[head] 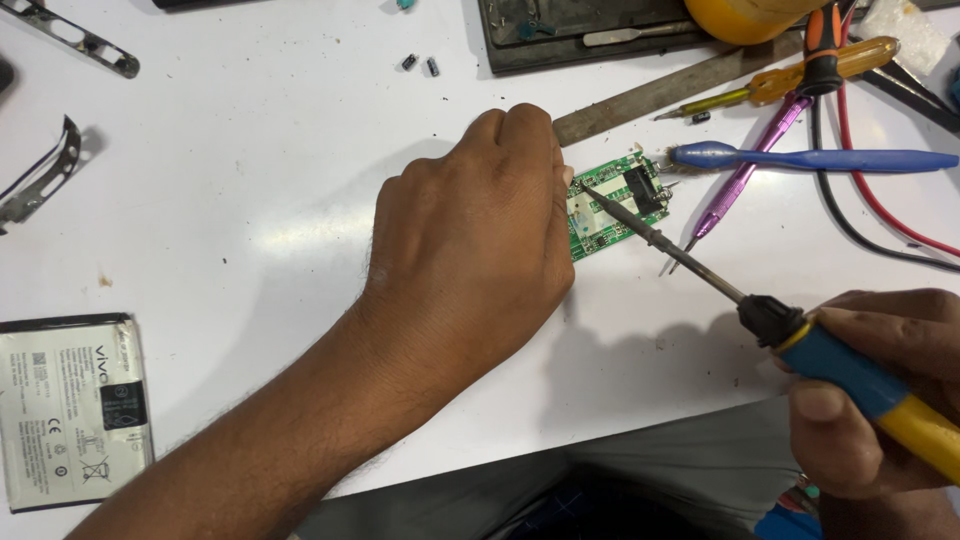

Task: The person solders components on a green mobile phone motherboard placed on a white workbench, holding the board steady with one hand while applying a soldering iron with the other. They briefly dip the iron tip in a flux container and continue soldering different points on the board.

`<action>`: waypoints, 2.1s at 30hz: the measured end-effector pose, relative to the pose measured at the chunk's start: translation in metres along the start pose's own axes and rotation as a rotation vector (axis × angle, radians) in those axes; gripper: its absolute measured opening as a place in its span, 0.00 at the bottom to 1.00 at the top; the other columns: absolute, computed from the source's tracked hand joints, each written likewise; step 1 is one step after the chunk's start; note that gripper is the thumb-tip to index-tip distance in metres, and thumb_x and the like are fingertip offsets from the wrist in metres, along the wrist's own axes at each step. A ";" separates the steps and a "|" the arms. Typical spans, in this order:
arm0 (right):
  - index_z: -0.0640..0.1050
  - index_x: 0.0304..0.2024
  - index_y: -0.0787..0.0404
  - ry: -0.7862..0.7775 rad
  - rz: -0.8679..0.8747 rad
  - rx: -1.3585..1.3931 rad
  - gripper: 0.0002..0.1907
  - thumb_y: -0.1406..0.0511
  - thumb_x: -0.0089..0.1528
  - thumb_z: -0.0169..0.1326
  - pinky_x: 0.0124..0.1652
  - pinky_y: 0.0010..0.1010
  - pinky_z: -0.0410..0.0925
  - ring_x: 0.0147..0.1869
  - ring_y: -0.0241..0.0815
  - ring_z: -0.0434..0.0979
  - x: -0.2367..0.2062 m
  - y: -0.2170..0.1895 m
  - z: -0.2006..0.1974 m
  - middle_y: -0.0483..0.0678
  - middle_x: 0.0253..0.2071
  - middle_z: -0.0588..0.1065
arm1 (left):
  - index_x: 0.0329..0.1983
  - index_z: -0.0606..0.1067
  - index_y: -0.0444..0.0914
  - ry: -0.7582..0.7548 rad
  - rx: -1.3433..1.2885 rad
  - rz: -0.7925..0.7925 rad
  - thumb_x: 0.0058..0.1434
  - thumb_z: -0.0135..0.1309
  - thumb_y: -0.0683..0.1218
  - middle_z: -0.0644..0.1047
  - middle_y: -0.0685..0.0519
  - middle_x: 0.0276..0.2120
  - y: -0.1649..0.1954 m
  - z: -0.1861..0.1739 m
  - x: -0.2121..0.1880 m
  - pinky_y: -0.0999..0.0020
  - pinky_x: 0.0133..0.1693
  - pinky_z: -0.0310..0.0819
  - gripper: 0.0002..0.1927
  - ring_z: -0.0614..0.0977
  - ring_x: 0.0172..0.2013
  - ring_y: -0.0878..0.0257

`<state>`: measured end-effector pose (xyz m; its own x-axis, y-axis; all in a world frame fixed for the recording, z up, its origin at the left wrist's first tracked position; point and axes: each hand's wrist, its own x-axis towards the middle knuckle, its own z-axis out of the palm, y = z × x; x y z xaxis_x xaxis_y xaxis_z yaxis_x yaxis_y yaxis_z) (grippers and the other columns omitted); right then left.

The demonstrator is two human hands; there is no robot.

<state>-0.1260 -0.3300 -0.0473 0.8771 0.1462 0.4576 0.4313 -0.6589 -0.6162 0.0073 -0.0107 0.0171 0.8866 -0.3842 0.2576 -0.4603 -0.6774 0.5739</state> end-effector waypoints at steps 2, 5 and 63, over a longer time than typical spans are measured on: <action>0.72 0.50 0.73 0.023 -0.008 -0.004 0.17 0.61 0.74 0.54 0.40 0.22 0.76 0.38 0.40 0.83 0.011 -0.012 0.006 0.57 0.37 0.77 | 0.31 0.70 0.32 0.002 -0.003 0.001 0.66 0.52 0.39 0.71 0.50 0.19 0.000 0.000 0.000 0.67 0.09 0.58 0.08 0.70 0.10 0.67; 0.71 0.50 0.74 0.039 -0.002 0.015 0.17 0.62 0.73 0.54 0.38 0.22 0.76 0.38 0.40 0.82 0.023 -0.021 0.011 0.58 0.37 0.76 | 0.31 0.70 0.33 0.002 -0.010 0.001 0.66 0.52 0.39 0.71 0.50 0.19 0.000 0.000 0.000 0.67 0.09 0.58 0.08 0.70 0.10 0.67; 0.70 0.51 0.67 0.114 0.260 0.395 0.23 0.51 0.75 0.43 0.26 0.26 0.68 0.24 0.39 0.72 0.028 -0.004 0.015 0.55 0.30 0.73 | 0.39 0.75 0.36 0.169 -0.093 -0.039 0.69 0.56 0.39 0.80 0.51 0.31 -0.018 -0.018 0.003 0.64 0.31 0.75 0.02 0.84 0.31 0.62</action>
<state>-0.0999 -0.3123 -0.0414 0.9473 -0.0825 0.3095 0.2672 -0.3293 -0.9056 0.0190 0.0116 0.0212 0.9022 -0.2427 0.3565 -0.4264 -0.6257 0.6532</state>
